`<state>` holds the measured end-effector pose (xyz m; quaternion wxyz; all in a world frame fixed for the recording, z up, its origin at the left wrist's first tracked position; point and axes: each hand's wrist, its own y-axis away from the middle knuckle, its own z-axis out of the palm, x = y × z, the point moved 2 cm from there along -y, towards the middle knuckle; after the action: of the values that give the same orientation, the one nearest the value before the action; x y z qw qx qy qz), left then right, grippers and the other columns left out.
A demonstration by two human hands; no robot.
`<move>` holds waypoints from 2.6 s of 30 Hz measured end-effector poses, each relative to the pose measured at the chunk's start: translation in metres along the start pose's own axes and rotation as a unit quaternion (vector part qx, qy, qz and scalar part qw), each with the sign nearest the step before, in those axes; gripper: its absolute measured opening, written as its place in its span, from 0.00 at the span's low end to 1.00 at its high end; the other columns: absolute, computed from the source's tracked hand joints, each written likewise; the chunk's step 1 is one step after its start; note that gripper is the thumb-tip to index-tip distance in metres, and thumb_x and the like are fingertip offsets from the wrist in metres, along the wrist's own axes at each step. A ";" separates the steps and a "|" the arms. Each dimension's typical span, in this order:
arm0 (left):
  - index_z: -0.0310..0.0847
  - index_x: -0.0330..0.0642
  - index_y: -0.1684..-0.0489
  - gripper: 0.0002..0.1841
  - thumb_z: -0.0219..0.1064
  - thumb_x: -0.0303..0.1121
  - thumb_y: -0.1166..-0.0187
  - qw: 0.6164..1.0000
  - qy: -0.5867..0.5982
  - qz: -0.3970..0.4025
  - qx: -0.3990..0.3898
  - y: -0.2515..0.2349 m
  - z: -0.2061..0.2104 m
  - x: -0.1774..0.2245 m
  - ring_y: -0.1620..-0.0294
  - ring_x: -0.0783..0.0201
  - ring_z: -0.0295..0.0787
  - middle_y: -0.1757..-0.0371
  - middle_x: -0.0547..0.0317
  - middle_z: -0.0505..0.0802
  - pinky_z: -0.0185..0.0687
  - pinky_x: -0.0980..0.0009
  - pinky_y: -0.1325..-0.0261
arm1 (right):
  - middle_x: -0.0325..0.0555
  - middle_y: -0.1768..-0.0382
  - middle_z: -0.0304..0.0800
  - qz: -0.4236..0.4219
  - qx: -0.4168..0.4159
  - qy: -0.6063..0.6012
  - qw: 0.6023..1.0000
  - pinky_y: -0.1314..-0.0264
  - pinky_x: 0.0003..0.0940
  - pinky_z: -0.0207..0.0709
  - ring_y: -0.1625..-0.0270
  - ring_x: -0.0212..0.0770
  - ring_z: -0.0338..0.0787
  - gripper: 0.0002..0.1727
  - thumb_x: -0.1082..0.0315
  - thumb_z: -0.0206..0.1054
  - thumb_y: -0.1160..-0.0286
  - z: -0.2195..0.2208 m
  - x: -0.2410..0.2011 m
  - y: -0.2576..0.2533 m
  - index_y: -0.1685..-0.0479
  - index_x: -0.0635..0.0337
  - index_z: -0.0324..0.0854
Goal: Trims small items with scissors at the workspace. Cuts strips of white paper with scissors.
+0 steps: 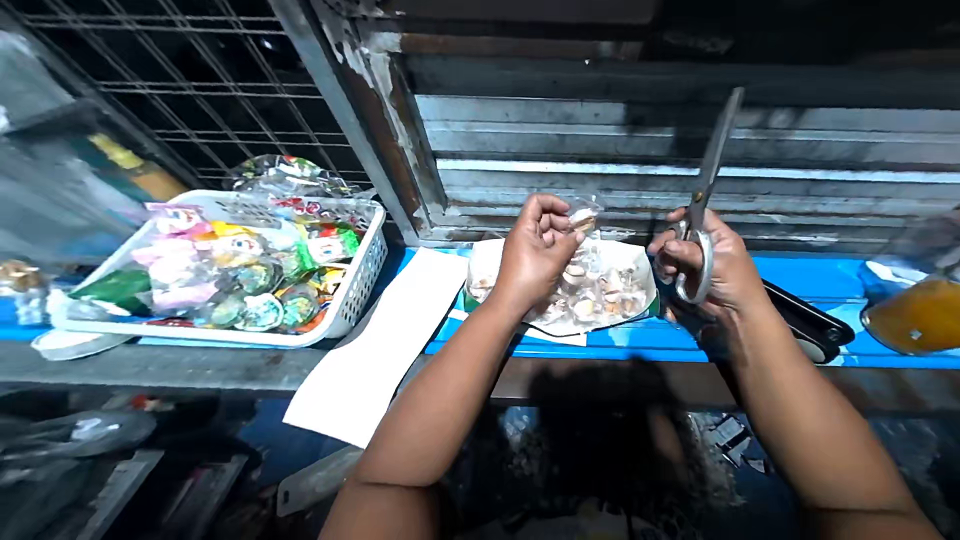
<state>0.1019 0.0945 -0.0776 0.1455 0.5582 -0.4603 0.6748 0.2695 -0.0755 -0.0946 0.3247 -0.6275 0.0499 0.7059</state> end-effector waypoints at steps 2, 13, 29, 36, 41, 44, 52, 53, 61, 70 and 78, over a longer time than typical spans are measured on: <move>0.69 0.37 0.42 0.19 0.68 0.16 0.27 0.999 0.015 0.024 0.025 -0.003 -0.004 0.000 0.69 0.75 0.82 0.53 0.59 0.85 0.83 0.78 0.63 | 0.36 0.68 0.92 0.018 0.003 0.062 0.998 0.75 0.16 0.77 0.77 0.24 0.83 0.18 0.79 0.66 0.28 0.002 0.000 0.000 0.41 0.53 0.78; 0.58 0.37 0.19 0.28 0.62 0.20 0.18 0.994 -0.013 -0.011 0.105 -0.009 -0.015 0.000 0.71 0.71 0.85 0.63 0.60 0.85 0.86 0.73 0.63 | 0.33 0.66 0.93 0.051 -0.035 0.215 0.975 0.65 0.16 0.82 0.69 0.23 0.88 0.24 0.84 0.74 0.37 0.006 0.003 0.001 0.42 0.55 0.80; 0.83 0.36 0.32 0.18 0.60 0.18 0.18 1.000 0.003 0.014 -0.006 -0.012 -0.021 0.001 0.63 0.80 0.87 0.38 0.62 0.92 0.83 0.82 0.62 | 0.36 0.62 0.90 0.072 -0.122 0.392 0.909 0.60 0.27 0.84 0.65 0.28 0.87 0.32 0.67 0.86 0.46 -0.017 -0.005 -0.002 0.34 0.53 0.84; 0.77 0.37 0.23 0.26 0.63 0.17 0.22 0.998 -0.020 0.038 -0.055 -0.010 -0.019 0.003 0.62 0.80 0.86 0.28 0.59 0.87 0.82 0.80 0.62 | 0.38 0.59 0.92 0.079 -0.121 0.435 0.889 0.57 0.31 0.84 0.63 0.28 0.88 0.33 0.63 0.87 0.45 -0.021 -0.010 -0.001 0.33 0.51 0.85; 0.76 0.38 0.22 0.26 0.61 0.15 0.22 0.994 -0.042 0.045 -0.094 -0.008 -0.016 0.004 0.59 0.79 0.86 0.25 0.57 0.84 0.83 0.80 0.58 | 0.37 0.61 0.91 0.083 -0.115 0.425 0.894 0.62 0.29 0.83 0.66 0.27 0.87 0.31 0.65 0.85 0.44 -0.022 -0.015 0.001 0.33 0.50 0.85; 0.78 0.40 0.23 0.26 0.61 0.16 0.21 0.992 -0.073 0.048 -0.093 -0.008 -0.014 0.002 0.60 0.78 0.86 0.27 0.58 0.86 0.83 0.80 0.58 | 0.36 0.60 0.92 0.087 -0.120 0.424 0.893 0.60 0.28 0.84 0.65 0.26 0.87 0.32 0.64 0.86 0.45 -0.022 -0.014 0.002 0.34 0.51 0.85; 0.84 0.38 0.30 0.21 0.64 0.17 0.21 0.993 -0.081 0.048 -0.066 -0.007 -0.013 -0.002 0.49 0.75 0.89 0.35 0.56 0.91 0.85 0.77 0.43 | 0.34 0.61 0.93 0.076 -0.134 0.439 0.885 0.61 0.27 0.83 0.66 0.25 0.87 0.31 0.61 0.87 0.47 -0.019 -0.011 0.002 0.36 0.49 0.87; 0.86 0.37 0.34 0.19 0.64 0.16 0.22 0.994 -0.081 0.046 -0.063 -0.007 -0.013 -0.002 0.46 0.75 0.90 0.38 0.57 0.92 0.85 0.77 0.40 | 0.35 0.61 0.93 0.076 -0.137 0.444 0.882 0.60 0.28 0.83 0.65 0.26 0.87 0.31 0.61 0.87 0.47 -0.019 -0.011 0.002 0.36 0.49 0.87; 0.90 0.36 0.48 0.13 0.61 0.16 0.21 0.997 -0.072 0.000 -0.031 -0.008 -0.016 -0.001 0.49 0.76 0.88 0.46 0.59 0.93 0.83 0.77 0.44 | 0.39 0.60 0.92 0.084 -0.134 0.481 0.862 0.59 0.34 0.84 0.65 0.30 0.88 0.29 0.63 0.87 0.44 -0.024 -0.016 0.002 0.37 0.51 0.88; 0.91 0.37 0.46 0.15 0.61 0.16 0.21 0.973 -0.115 0.050 -0.192 0.012 0.015 0.002 0.55 0.74 0.87 0.44 0.56 0.92 0.84 0.78 0.53 | 0.28 0.64 0.94 -0.005 -0.037 0.193 0.980 0.64 0.18 0.86 0.68 0.21 0.90 0.21 0.78 0.75 0.39 0.009 -0.004 0.007 0.45 0.53 0.80; 0.88 0.35 0.57 0.08 0.63 0.17 0.20 0.955 -0.105 -0.010 -0.278 0.014 0.018 -0.005 0.68 0.79 0.84 0.59 0.60 0.93 0.81 0.81 0.61 | 0.30 0.63 0.94 -0.030 0.007 0.161 0.986 0.63 0.17 0.86 0.67 0.22 0.90 0.23 0.82 0.76 0.40 0.014 -0.001 0.009 0.44 0.54 0.81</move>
<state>0.1048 0.0741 -0.0891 0.2528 0.5681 -0.6364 0.4565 0.2527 -0.0763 -0.0938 0.3380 -0.7320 0.0878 0.5850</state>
